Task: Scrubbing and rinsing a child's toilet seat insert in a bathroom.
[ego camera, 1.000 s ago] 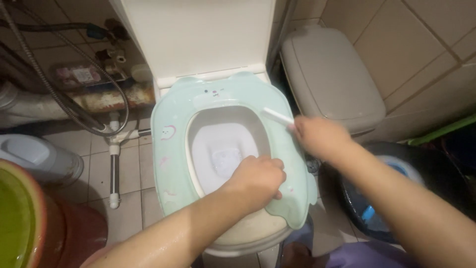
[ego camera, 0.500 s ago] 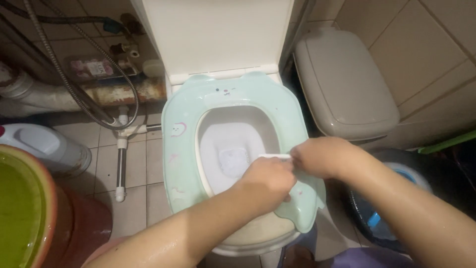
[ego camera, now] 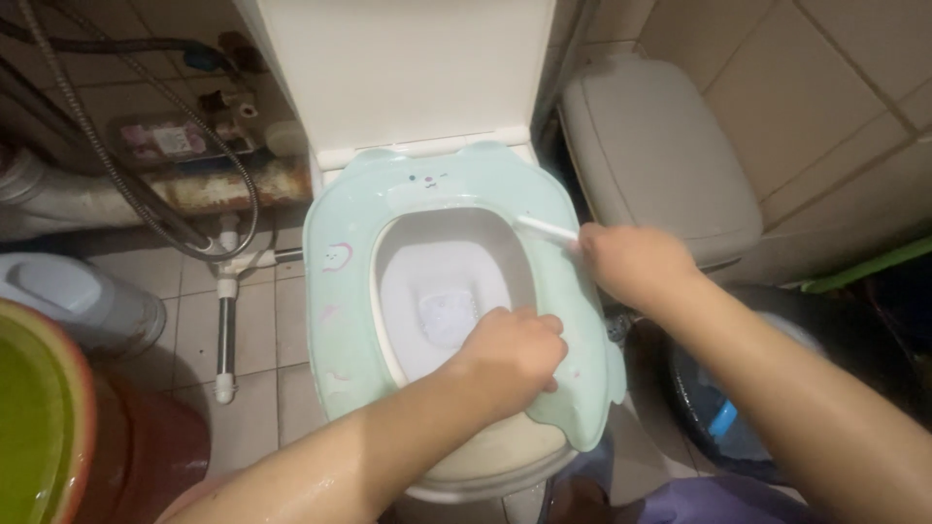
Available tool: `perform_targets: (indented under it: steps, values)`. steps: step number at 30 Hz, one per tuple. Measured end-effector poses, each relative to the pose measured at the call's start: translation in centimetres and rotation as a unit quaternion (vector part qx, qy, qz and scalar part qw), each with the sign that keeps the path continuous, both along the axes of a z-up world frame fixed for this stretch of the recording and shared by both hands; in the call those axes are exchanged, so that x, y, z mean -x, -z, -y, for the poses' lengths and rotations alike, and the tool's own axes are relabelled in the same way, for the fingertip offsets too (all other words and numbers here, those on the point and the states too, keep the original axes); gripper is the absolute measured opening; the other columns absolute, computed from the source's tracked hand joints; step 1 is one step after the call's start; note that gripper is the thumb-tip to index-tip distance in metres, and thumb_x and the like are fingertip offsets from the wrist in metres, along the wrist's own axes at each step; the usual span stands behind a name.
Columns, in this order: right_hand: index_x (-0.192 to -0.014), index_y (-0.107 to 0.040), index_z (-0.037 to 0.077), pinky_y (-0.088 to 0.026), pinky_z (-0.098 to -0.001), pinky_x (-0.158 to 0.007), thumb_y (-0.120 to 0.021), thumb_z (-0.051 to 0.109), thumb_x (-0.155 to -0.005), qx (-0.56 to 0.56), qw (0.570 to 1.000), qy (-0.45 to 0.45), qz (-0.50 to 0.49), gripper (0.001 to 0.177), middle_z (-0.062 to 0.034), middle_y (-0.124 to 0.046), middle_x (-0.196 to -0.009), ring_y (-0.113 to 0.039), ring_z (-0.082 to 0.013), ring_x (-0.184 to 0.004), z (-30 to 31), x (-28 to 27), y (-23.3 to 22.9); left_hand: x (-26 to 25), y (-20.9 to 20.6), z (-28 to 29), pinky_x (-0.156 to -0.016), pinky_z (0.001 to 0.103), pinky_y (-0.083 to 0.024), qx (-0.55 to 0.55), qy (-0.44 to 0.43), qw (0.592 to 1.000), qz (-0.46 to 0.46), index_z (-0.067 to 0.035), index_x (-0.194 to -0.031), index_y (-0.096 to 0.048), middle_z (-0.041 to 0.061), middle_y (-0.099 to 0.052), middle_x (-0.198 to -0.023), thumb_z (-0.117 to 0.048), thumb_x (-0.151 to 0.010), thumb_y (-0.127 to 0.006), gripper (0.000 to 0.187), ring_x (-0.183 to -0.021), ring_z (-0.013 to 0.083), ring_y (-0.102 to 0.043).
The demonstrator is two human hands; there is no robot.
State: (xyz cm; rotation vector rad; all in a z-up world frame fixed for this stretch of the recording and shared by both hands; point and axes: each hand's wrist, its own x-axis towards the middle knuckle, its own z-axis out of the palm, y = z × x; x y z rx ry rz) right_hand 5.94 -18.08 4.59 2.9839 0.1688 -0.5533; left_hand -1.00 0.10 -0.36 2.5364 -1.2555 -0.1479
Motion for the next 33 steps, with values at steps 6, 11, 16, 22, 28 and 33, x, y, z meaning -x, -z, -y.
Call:
perform_targets:
  steps: [6, 11, 16, 22, 28, 33]
  values:
    - [-0.097, -0.072, 0.019, -0.056, -0.0515, -0.079, -0.049, 0.052, -0.1, -0.009, 0.995, -0.06, -0.085, 0.041, -0.0124, -0.076, -0.093, -0.073, -0.0369, -0.089, 0.2, 0.5, 0.8, -0.2, 0.2, -0.4, -0.079, 0.047, -0.053, 0.019, -0.007, 0.999, -0.036, -0.008, -0.085, -0.076, 0.009, -0.067, -0.099, -0.028, -0.079, -0.078, 0.021, -0.097, 0.0314, -0.066]
    - [-0.103, -0.071, 0.019, -0.057, -0.0528, -0.078, -0.049, 0.048, -0.101, 0.015, 0.998, -0.053, 0.011, 0.036, -0.0119, -0.075, -0.097, -0.073, -0.037, -0.091, 1.5, -0.2, 1.1, 0.3, -0.5, 0.0, -0.08, 0.046, -0.051, -0.006, -0.01, 0.999, -0.041, -0.008, -0.088, -0.076, 0.008, -0.066, -0.1, -0.028, -0.08, -0.077, 0.022, -0.101, 0.0312, -0.064]
    - [-0.104, -0.074, 0.022, -0.058, -0.0505, -0.081, -0.052, 0.05, -0.098, 0.017, 0.994, -0.036, -0.097, 0.036, -0.0099, -0.075, -0.097, -0.072, -0.034, -0.093, -0.2, 1.0, -1.0, 0.5, 0.0, -0.2, -0.079, 0.045, -0.05, -0.02, -0.018, 0.999, -0.047, -0.009, -0.088, -0.076, 0.008, -0.065, -0.101, -0.026, -0.084, -0.075, 0.018, -0.099, 0.0304, -0.063]
    - [-0.11, -0.07, 0.016, -0.059, -0.0514, -0.078, -0.052, 0.038, -0.1, 0.042, 0.998, -0.034, 0.024, 0.03, -0.012, -0.077, -0.097, -0.075, -0.0358, -0.092, 0.3, 1.0, -0.2, 0.6, -0.5, -0.1, -0.083, 0.045, -0.05, -0.037, -0.018, 0.999, -0.03, -0.01, -0.088, -0.076, 0.006, -0.066, -0.101, -0.027, -0.086, -0.073, 0.018, -0.103, 0.0292, -0.063]
    - [-0.101, -0.075, 0.019, -0.056, -0.0499, -0.082, -0.059, 0.039, -0.092, 0.04, 0.983, -0.1, -0.146, 0.027, -0.0093, -0.075, -0.099, -0.072, -0.0337, -0.095, 0.6, 2.8, -0.9, 1.2, 0.6, -0.9, -0.08, 0.046, -0.051, 0.006, -0.017, 1.0, -0.022, -0.009, -0.092, -0.075, 0.009, -0.065, -0.107, -0.025, -0.089, -0.07, 0.018, -0.102, 0.0314, -0.063]
    - [-0.107, -0.07, 0.013, -0.058, -0.0526, -0.077, -0.053, 0.036, -0.1, 0.025, 0.999, -0.033, 0.017, 0.03, -0.0152, -0.076, -0.096, -0.074, -0.0377, -0.091, 1.3, 2.7, 0.9, 1.3, 1.3, -1.3, -0.08, 0.048, -0.05, 0.019, -0.031, 0.999, -0.023, -0.007, -0.103, -0.072, 0.009, -0.065, -0.116, -0.026, -0.09, -0.068, 0.024, -0.102, 0.0328, -0.063]
